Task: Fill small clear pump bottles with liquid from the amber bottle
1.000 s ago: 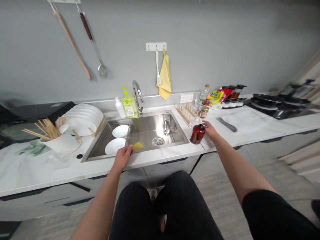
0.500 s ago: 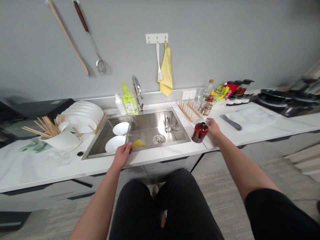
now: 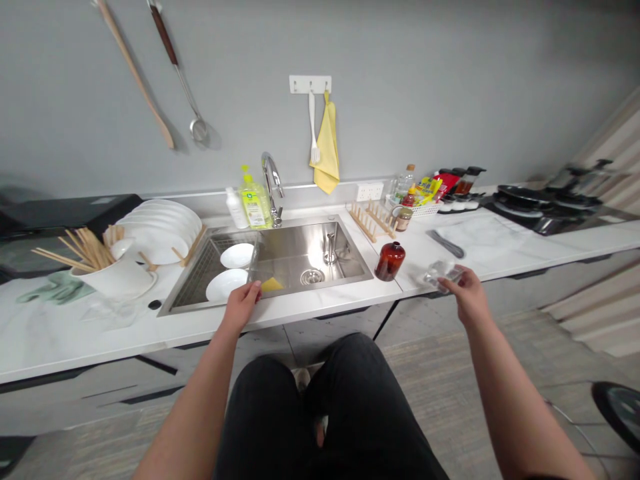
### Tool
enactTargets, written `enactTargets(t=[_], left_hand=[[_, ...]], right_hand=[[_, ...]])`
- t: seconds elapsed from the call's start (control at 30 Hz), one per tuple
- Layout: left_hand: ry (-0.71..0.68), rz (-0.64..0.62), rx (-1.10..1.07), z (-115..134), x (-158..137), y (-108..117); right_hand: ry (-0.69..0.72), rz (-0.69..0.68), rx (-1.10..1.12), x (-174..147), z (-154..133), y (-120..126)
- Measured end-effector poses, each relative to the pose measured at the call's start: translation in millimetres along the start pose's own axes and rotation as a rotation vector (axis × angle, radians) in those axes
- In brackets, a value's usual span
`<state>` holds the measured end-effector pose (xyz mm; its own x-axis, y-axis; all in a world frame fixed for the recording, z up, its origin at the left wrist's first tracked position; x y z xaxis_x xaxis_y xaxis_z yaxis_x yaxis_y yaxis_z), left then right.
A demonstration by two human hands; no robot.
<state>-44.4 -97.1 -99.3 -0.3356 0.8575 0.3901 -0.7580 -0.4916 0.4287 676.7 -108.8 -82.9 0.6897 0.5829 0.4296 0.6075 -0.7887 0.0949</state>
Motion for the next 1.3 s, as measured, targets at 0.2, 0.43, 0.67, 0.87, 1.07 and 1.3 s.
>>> enactTargets(t=[0.2,0.43,0.67,0.87,1.07,1.3], left_hand=[[0.007,0.047,-0.070,23,-20,-1],[-0.140,-0.418,-0.522,141,-148,-54],[-0.147,-0.583,-0.652,190,-186,-31],[-0.095,-0.564,-0.666,179,-187,-15],[-0.048,-0.286,-0.624,162,-189,-14],[0.065,-0.369,-0.824,162,-210,-26]], right_hand=[[-0.274,-0.310,0.318,-123,-47,-8],[-0.421,-0.863,0.491,-277,-112,-79],[-0.421,-1.203,0.632,-354,-165,-121],[-0.415,-1.240,0.729,-369,-170,-127],[-0.316,-1.160,0.698,-374,-152,-128],[-0.295,-1.083,0.711,-374,-152,-116]])
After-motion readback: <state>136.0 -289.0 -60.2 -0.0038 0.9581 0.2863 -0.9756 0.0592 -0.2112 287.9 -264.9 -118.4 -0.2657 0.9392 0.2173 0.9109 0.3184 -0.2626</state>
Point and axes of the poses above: each hand's wrist, its own x-axis towards the middle knuckle, its own y-axis out of the back of the hand, z = x × y, the point moved 9 cm from there along x, towards the middle knuckle, and after that the axes turned 14 degrees about z, right-handed, at the moved point
